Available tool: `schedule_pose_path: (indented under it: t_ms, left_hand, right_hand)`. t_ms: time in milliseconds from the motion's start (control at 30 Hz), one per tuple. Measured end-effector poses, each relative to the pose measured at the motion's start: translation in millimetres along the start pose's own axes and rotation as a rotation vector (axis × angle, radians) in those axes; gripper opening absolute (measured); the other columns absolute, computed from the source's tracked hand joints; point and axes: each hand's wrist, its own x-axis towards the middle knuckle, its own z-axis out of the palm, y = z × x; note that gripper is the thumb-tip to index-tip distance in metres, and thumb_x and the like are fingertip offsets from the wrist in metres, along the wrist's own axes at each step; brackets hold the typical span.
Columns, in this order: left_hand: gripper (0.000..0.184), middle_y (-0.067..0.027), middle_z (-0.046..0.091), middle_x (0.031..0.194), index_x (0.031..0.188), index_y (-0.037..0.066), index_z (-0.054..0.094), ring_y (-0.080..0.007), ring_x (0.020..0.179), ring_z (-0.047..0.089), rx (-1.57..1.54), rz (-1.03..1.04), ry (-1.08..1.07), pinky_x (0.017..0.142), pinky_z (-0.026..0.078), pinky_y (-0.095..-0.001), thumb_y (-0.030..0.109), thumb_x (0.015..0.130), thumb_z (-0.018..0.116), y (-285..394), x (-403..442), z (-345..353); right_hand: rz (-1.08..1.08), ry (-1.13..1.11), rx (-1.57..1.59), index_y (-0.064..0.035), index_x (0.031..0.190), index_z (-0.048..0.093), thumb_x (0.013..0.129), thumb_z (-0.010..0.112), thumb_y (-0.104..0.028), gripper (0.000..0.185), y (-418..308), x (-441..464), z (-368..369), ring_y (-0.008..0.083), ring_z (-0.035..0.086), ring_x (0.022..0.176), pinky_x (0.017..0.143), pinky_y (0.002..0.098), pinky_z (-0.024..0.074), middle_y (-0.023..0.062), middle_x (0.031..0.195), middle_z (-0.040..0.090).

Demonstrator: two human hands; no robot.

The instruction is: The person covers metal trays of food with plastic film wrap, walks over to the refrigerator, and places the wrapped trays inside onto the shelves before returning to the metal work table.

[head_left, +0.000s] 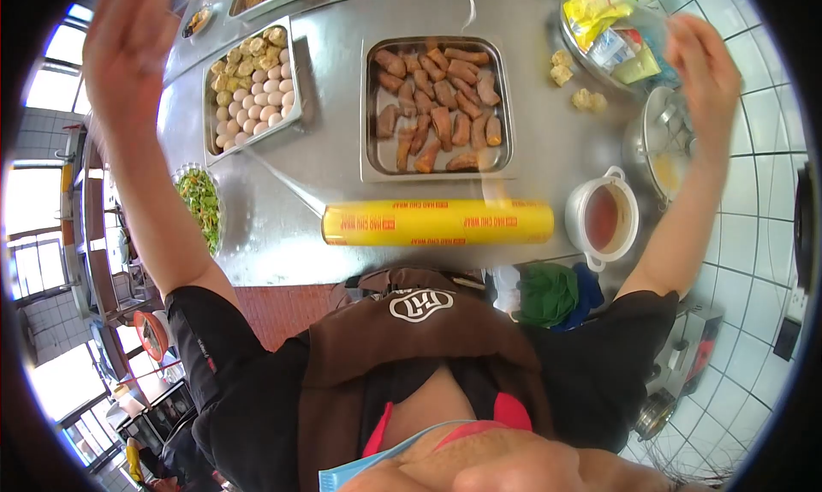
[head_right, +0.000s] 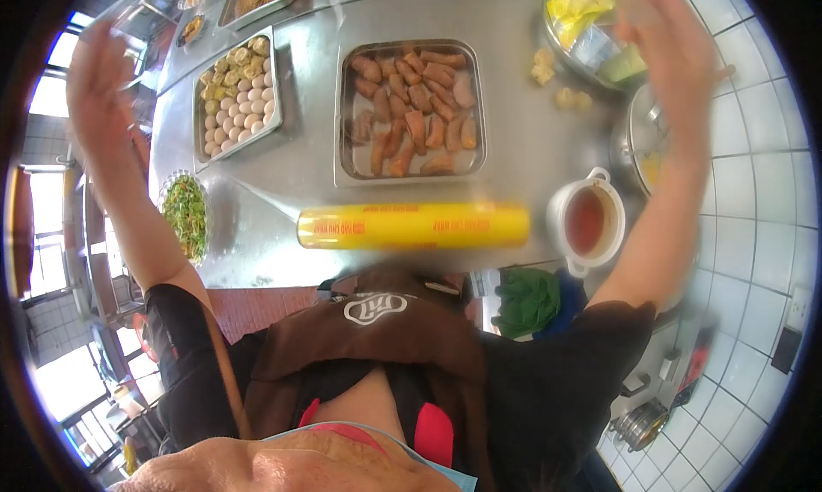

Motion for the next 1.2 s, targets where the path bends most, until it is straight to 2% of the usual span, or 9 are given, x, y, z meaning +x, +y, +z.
schedule_pose_path:
  t_ms: [33, 100, 167, 200, 600, 800, 867, 1000, 1200]
  left_hand:
    - [0.027, -0.0036, 0.059, 0.091, 0.112, 0.005, 0.059, -0.0129, 0.082, 0.059, 0.012, -0.071, -0.238, 0.078, 0.044, -0.0206, 0.017, 0.088, 0.052, -48.2, 48.9, -39.0]
    - [0.014, 0.0076, 0.041, 0.055, 0.085, 0.006, 0.056, -0.0030, 0.044, 0.034, 0.094, -0.148, -0.220, 0.039, 0.025, -0.0185, 0.020, 0.089, 0.055, -76.0, 47.9, 30.9]
    - [0.017, 0.0036, 0.048, 0.057, 0.077, 0.006, 0.059, -0.0052, 0.044, 0.039, 0.189, -0.211, -0.263, 0.038, 0.027, -0.0205, 0.021, 0.086, 0.058, -151.7, 83.9, 30.8]
    - [0.026, 0.0053, 0.047, 0.066, 0.101, 0.004, 0.062, -0.0040, 0.052, 0.037, 0.127, -0.346, -0.396, 0.047, 0.030, -0.0168, 0.024, 0.085, 0.060, -226.4, 127.0, 0.4]
    - [0.039, -0.0158, 0.065, 0.081, 0.091, 0.008, 0.068, -0.0261, 0.078, 0.063, 0.944, -0.323, -0.284, 0.072, 0.047, -0.0360, 0.044, 0.079, 0.059, -505.8, 92.8, 36.3]
    - [0.030, -0.0115, 0.066, 0.080, 0.095, 0.008, 0.067, -0.0220, 0.074, 0.062, 0.837, -0.500, -0.372, 0.070, 0.048, -0.0345, 0.034, 0.082, 0.060, -523.9, 3.3, 10.1]
    - [0.028, -0.0100, 0.067, 0.079, 0.097, 0.007, 0.067, -0.0186, 0.071, 0.061, 0.703, -0.534, -0.375, 0.068, 0.048, -0.0321, 0.030, 0.084, 0.058, -508.2, -25.5, -8.1]
    - [0.032, -0.0056, 0.066, 0.083, 0.106, 0.001, 0.063, -0.0155, 0.073, 0.058, 0.528, -0.986, -0.331, 0.069, 0.047, -0.0289, 0.027, 0.090, 0.054, -442.2, -74.8, -29.6]
    - [0.050, -0.0114, 0.050, 0.127, 0.133, 0.004, 0.042, -0.0186, 0.115, 0.047, 0.382, -0.494, -0.197, 0.097, 0.035, -0.0276, 0.026, 0.090, 0.054, -441.8, -62.6, 19.0]
  right_hand:
    - [0.067, -0.092, 0.008, -0.0009, 0.099, 0.060, 0.091, 0.053, -0.014, 0.017, 26.0, 18.7, 7.6, 0.0040, 0.041, 0.063, 0.056, 0.0176, 0.0341, -0.0017, 0.073, 0.050]
    - [0.130, -0.213, 0.010, -0.0032, 0.100, 0.061, 0.092, 0.050, -0.018, 0.020, 87.8, 48.7, 33.1, 0.0038, 0.043, 0.064, 0.056, 0.0179, 0.0344, -0.0025, 0.072, 0.049]
    - [0.208, -0.217, 0.010, -0.0035, 0.099, 0.061, 0.090, 0.052, -0.022, 0.023, 143.9, 66.2, 67.6, 0.0059, 0.047, 0.063, 0.056, 0.0210, 0.0384, -0.0010, 0.068, 0.053]
    - [0.291, -0.194, 0.016, -0.0028, 0.098, 0.061, 0.088, 0.055, -0.026, 0.026, 167.6, 72.4, 84.9, 0.0082, 0.051, 0.061, 0.057, 0.0237, 0.0421, 0.0007, 0.065, 0.056]
    - [0.560, -0.188, -0.454, -0.0035, 0.087, 0.063, 0.077, 0.065, -0.043, 0.041, 389.5, 46.2, 207.5, 0.0187, 0.057, 0.065, 0.064, 0.0325, 0.0456, 0.0086, 0.071, 0.063]
    - [0.683, -0.242, -0.064, -0.0051, 0.094, 0.063, 0.081, 0.064, -0.030, 0.028, 449.4, -24.4, 204.3, 0.0163, 0.057, 0.075, 0.066, 0.0319, 0.0457, 0.0070, 0.084, 0.064]
    - [1.182, -0.203, 0.129, -0.0033, 0.102, 0.061, 0.085, 0.061, -0.025, 0.028, 410.2, -37.5, 191.0, 0.0167, 0.059, 0.077, 0.068, 0.0299, 0.0458, 0.0081, 0.087, 0.064]
    - [1.215, -0.149, 0.175, -0.0014, 0.109, 0.058, 0.088, 0.057, -0.028, 0.034, 387.5, -61.6, 179.5, 0.0171, 0.060, 0.080, 0.069, 0.0293, 0.0469, 0.0102, 0.094, 0.064]
    - [-0.156, -0.164, -0.509, -0.0074, 0.099, 0.064, 0.088, 0.052, -0.034, 0.031, 355.1, 4.7, 251.3, 0.0289, 0.057, 0.097, 0.086, 0.0400, 0.0414, 0.0107, 0.094, 0.065]
